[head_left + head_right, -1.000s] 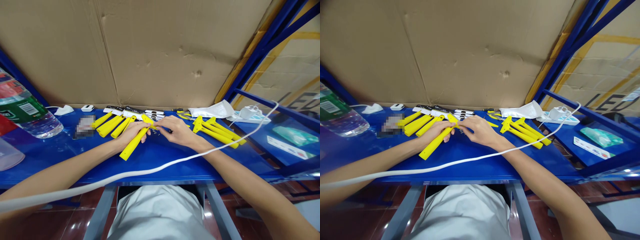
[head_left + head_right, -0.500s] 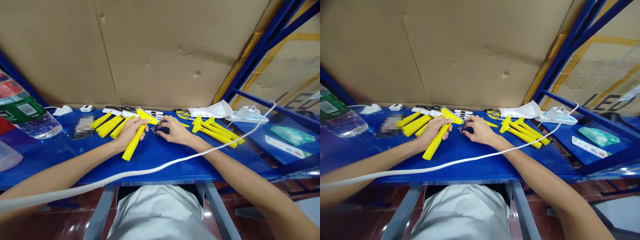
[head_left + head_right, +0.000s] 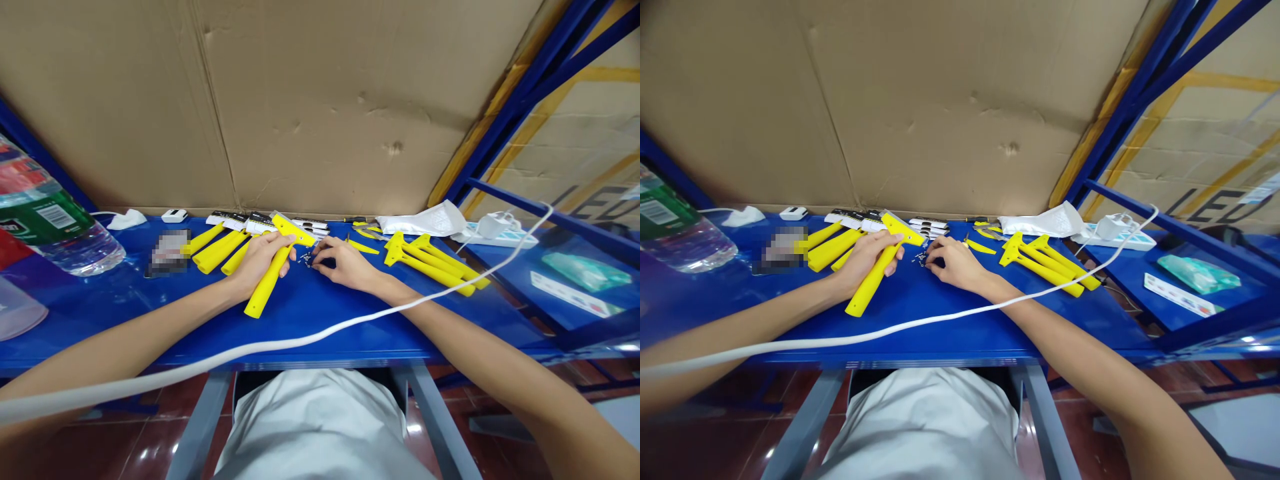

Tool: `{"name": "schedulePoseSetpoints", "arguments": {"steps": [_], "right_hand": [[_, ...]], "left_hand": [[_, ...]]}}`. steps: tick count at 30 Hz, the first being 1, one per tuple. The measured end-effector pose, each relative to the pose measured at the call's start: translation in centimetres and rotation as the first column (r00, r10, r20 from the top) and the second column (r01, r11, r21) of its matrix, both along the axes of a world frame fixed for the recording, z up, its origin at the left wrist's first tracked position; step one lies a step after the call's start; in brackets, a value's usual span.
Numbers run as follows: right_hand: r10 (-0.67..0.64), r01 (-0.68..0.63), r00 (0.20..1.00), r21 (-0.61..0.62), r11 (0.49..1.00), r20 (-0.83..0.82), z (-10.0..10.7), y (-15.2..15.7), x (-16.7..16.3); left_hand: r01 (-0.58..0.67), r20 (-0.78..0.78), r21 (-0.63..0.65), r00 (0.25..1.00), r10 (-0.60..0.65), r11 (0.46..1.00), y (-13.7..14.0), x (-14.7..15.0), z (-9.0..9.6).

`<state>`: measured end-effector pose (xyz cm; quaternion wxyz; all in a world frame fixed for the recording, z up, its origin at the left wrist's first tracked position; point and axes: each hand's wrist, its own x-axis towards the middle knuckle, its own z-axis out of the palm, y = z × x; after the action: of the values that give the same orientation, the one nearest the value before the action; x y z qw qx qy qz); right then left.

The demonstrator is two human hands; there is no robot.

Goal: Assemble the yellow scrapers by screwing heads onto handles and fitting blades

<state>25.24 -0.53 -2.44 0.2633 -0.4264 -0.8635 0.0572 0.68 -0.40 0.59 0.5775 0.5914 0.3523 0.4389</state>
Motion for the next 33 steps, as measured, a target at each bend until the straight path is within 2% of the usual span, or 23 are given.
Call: {"name": "schedulePoseSetpoints", "arguments": {"steps": [5,15,25,33], "right_hand": [[0.005,-0.008,0.998,-0.038,0.999,-0.067,-0.4,0.1,-0.1],[0.033,-0.037,0.998,-0.065,0.997,-0.056,0.0,0.0,0.0],[0.078,-0.078,0.997,-0.2,0.977,-0.011,1.2,-0.2,0.9],[0.14,-0.133,0.99,-0.163,0.978,0.029,1.5,-0.4,0.9]], "left_hand": [[0.003,0.006,-0.002,1.0,-0.003,1.0,-0.1,0.1,0.0],[0.02,-0.013,-0.018,1.0,-0.021,1.0,-0.2,0.4,-0.4],[0.01,-0.042,-0.024,0.999,-0.011,1.0,-0.1,0.4,-0.2],[0.008,-0.052,-0.041,0.999,-0.01,0.999,-0.1,0.4,-0.3]]}}
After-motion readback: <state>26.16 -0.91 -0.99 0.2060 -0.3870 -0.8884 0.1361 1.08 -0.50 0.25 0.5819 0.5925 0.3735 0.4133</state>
